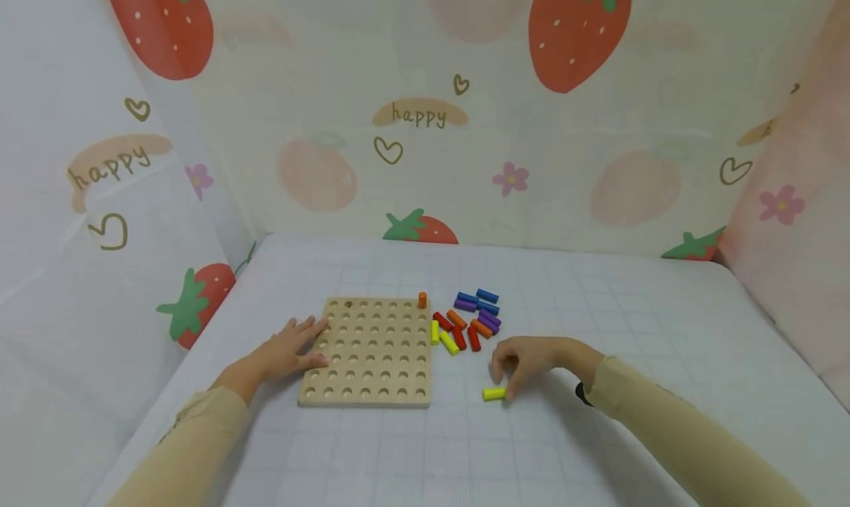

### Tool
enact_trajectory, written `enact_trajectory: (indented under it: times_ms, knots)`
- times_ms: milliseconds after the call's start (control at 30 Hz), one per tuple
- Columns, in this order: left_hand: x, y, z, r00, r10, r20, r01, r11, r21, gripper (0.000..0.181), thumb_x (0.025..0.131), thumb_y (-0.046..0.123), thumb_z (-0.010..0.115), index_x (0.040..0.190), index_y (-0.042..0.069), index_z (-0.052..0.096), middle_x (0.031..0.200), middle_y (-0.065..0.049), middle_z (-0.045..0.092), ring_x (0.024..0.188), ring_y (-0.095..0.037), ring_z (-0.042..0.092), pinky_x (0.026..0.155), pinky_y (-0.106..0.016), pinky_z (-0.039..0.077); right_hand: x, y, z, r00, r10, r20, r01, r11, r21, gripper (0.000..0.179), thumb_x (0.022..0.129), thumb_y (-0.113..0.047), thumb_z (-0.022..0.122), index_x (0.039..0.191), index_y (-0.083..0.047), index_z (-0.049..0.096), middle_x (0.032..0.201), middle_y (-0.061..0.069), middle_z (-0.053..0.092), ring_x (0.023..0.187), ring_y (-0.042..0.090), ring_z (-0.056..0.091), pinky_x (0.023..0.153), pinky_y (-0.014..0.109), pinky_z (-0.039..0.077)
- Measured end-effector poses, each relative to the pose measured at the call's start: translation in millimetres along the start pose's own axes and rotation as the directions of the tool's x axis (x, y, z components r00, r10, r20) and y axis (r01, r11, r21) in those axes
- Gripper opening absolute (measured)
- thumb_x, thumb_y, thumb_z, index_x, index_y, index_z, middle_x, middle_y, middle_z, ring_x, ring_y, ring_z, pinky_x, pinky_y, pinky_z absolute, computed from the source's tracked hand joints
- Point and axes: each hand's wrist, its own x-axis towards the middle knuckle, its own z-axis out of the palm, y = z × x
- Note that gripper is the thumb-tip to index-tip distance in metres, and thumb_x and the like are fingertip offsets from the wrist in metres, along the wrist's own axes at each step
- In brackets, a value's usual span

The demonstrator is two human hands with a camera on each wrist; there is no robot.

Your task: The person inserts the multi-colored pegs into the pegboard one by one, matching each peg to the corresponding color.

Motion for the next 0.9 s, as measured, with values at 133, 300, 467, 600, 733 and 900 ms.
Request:
enact_trajectory:
  times_ms: [133, 300, 467, 600, 733, 900]
  knots:
    - [-3.1, 0.0, -1.6, 1.0, 0.017, -0.015, -0.017, 1.0, 0.006, 0.092, 0.089, 0.056, 0.06, 0.152, -0.001, 0.024, 0.153, -0.035, 0.017, 0.138, -0.059, 0.004, 0.104, -0.073, 0.01, 1.5, -0.8, 4.4, 0.999, -0.018, -0.029, 0.017, 0.999, -0.032, 0.015, 0.08, -0.016, 0.081, 0.084, -0.014, 0.067, 0.09, -0.003, 0.053, 0.09, 0.018, 0.045, 0.079, 0.032, 0.036]
    - [-4.3, -1.7, 0.2, 1.0, 0.013, -0.012, -0.013, 1.0, -0.007, 0.091, 0.089, 0.056, 0.059, 0.152, 0.0, 0.024, 0.153, -0.034, 0.016, 0.138, -0.058, 0.003, 0.104, -0.073, 0.01, 2.0, -0.2, 6.0, 0.998, -0.032, -0.055, 0.03, 0.999, -0.038, 0.01, 0.082, -0.014, 0.078, 0.084, -0.013, 0.068, 0.088, -0.004, 0.052, 0.089, 0.017, 0.044, 0.078, 0.032, 0.035]
    - [-4.8, -3.9, 1.6, 1.0, 0.006, -0.016, -0.006, 1.0, -0.015, 0.092, 0.089, 0.057, 0.059, 0.152, 0.0, 0.024, 0.153, -0.033, 0.016, 0.138, -0.058, 0.003, 0.105, -0.072, 0.01, 4.8, 1.0, 2.7, 0.992, -0.05, -0.12, 0.046, 0.998, -0.036, 0.008, 0.084, -0.013, 0.074, 0.086, -0.01, 0.066, 0.085, -0.002, 0.052, 0.085, 0.017, 0.046, 0.076, 0.03, 0.039]
    - [-4.9, -3.6, 1.3, 1.0, 0.011, -0.021, -0.012, 1.0, -0.026, 0.091, 0.089, 0.055, 0.059, 0.152, 0.0, 0.024, 0.154, -0.034, 0.016, 0.138, -0.058, 0.002, 0.105, -0.072, 0.008, 10.0, 1.0, -1.2, 0.98, -0.016, -0.199, 0.012, 1.0, -0.022, 0.01, 0.083, -0.012, 0.073, 0.087, -0.008, 0.065, 0.085, 0.0, 0.054, 0.081, 0.016, 0.048, 0.074, 0.029, 0.042]
    - [-5.0, -2.2, 1.3, 0.999, 0.021, -0.03, -0.022, 0.999, -0.025, 0.09, 0.089, 0.054, 0.06, 0.152, 0.0, 0.025, 0.153, -0.034, 0.016, 0.138, -0.058, 0.003, 0.105, -0.072, 0.008, 14.6, 0.1, -3.5, 0.966, 0.03, -0.257, -0.034, 0.999, -0.013, 0.011, 0.083, -0.011, 0.073, 0.087, -0.007, 0.064, 0.083, 0.001, 0.054, 0.078, 0.016, 0.049, 0.071, 0.029, 0.043]
    - [-5.6, -0.4, 1.5, 0.999, 0.034, -0.037, -0.035, 0.999, -0.02, 0.089, 0.089, 0.053, 0.061, 0.151, 0.0, 0.027, 0.152, -0.035, 0.018, 0.137, -0.059, 0.004, 0.104, -0.073, 0.009, 17.4, 0.9, -2.5, 0.952, 0.084, -0.295, -0.087, 0.996, 0.003, 0.012, 0.084, -0.012, 0.074, 0.086, -0.007, 0.063, 0.08, 0.0, 0.053, 0.076, 0.016, 0.049, 0.069, 0.028, 0.042]
